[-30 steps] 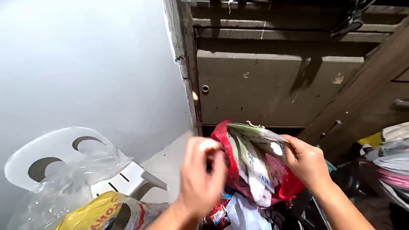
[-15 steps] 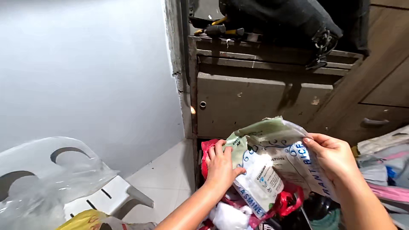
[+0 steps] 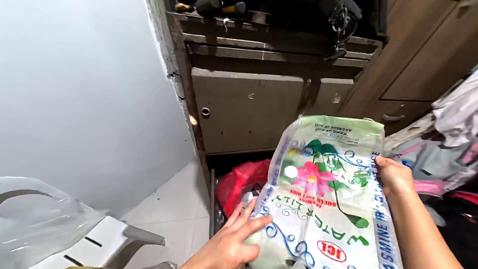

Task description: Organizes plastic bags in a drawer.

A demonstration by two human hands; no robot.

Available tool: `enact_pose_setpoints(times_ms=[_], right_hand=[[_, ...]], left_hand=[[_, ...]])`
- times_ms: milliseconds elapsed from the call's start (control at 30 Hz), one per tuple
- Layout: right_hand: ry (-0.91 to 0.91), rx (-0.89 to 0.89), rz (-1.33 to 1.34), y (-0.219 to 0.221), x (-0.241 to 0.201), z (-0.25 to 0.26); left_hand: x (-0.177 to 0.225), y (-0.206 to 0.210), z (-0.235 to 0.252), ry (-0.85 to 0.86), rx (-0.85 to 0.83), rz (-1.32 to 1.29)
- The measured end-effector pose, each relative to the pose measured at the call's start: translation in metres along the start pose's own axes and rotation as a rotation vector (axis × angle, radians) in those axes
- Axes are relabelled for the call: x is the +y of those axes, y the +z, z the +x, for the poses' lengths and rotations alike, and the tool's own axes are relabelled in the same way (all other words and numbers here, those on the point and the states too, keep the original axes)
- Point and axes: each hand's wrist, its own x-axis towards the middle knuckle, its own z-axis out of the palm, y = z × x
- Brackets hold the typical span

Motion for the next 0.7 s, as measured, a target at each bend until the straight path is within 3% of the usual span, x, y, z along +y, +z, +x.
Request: enact_pose_setpoints(times_ms=[167,533,633,700], right_hand=[[-0.005,0.064,-0.14,-0.017,0.007,-0.002],[-0.08,0.087,-0.062,-0.032,0.033,-0.001],[-0.19,0.057,-0.038,-0.043,0.04,0.0],[-0.333,-0.021,-0.031,-0.059,0.047,0.0]], left_hand=[[0.008,0.012,-0.02,0.065,-0.103,0.001],[-0.002,0.033,-0.019,0.101,-0.087,0.019],[0.001,0.032,-0.011,0.023,-0.085,0.033],[0.007,0.024,-0.004,-0.139,-0.058,-0.007]])
